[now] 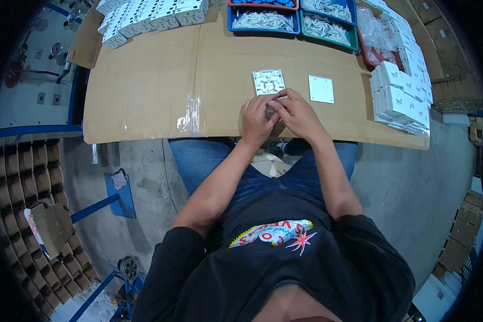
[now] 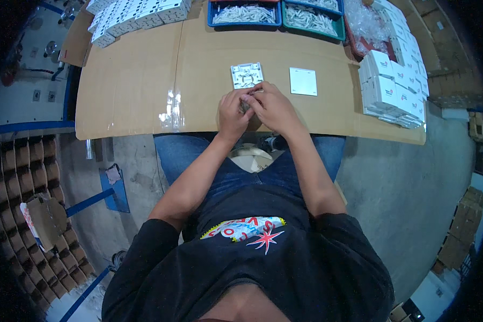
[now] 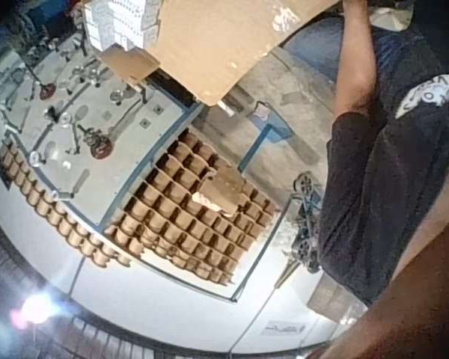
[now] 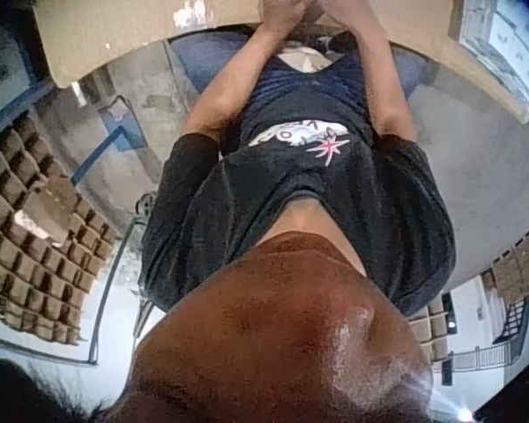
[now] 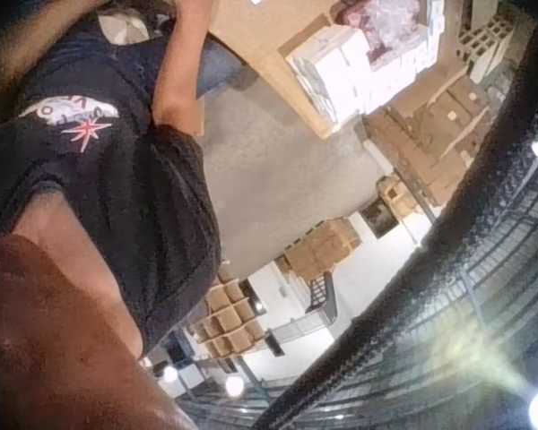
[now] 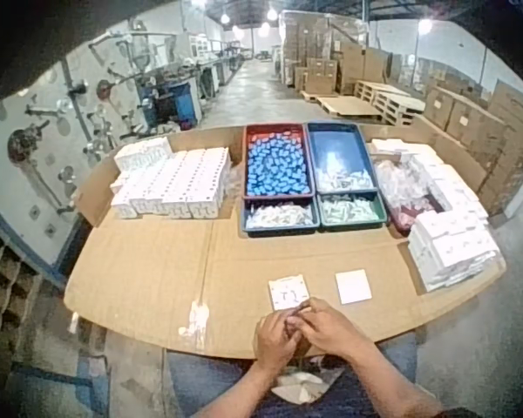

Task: The person assembles small electrical components by hand at a workbench. They place white plastic pieces and blue caps into small white boxes, then close the boxes and stack them. The person also handles a small plastic bag containing additional parts.

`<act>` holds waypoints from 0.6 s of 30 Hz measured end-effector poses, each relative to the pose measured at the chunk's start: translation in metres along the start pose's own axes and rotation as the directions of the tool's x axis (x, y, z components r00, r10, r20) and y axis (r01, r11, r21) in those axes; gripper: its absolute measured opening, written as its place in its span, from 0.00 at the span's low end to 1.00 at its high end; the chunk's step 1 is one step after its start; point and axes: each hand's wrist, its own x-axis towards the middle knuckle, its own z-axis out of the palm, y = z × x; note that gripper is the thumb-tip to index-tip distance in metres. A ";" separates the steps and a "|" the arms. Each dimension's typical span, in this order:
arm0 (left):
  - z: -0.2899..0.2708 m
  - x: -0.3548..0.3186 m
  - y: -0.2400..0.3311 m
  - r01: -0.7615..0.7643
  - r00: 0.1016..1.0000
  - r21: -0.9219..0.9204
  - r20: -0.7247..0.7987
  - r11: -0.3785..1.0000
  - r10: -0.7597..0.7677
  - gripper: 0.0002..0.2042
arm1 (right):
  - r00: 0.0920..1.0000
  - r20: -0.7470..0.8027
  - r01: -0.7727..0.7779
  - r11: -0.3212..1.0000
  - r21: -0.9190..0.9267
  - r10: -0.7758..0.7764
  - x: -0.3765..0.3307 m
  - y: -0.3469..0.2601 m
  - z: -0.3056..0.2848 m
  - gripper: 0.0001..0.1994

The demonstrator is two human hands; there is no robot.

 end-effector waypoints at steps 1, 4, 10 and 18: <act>0.000 0.000 0.000 0.000 1.000 0.005 -0.004 1.000 0.000 0.22 | 1.000 0.014 -0.010 1.000 0.009 0.010 0.001 0.000 0.000 0.17; 0.001 0.000 0.000 -0.002 1.000 0.018 -0.012 1.000 0.002 0.23 | 1.000 0.006 -0.030 0.994 0.109 0.030 0.000 0.004 0.003 0.17; 0.001 -0.001 -0.001 -0.020 1.000 0.014 0.005 1.000 0.020 0.22 | 1.000 0.019 -0.006 0.988 0.152 0.003 -0.001 0.012 0.008 0.17; 0.003 -0.001 -0.001 -0.042 0.999 0.016 -0.022 0.999 0.042 0.23 | 1.000 0.009 0.008 0.997 0.083 -0.009 0.002 0.015 0.010 0.19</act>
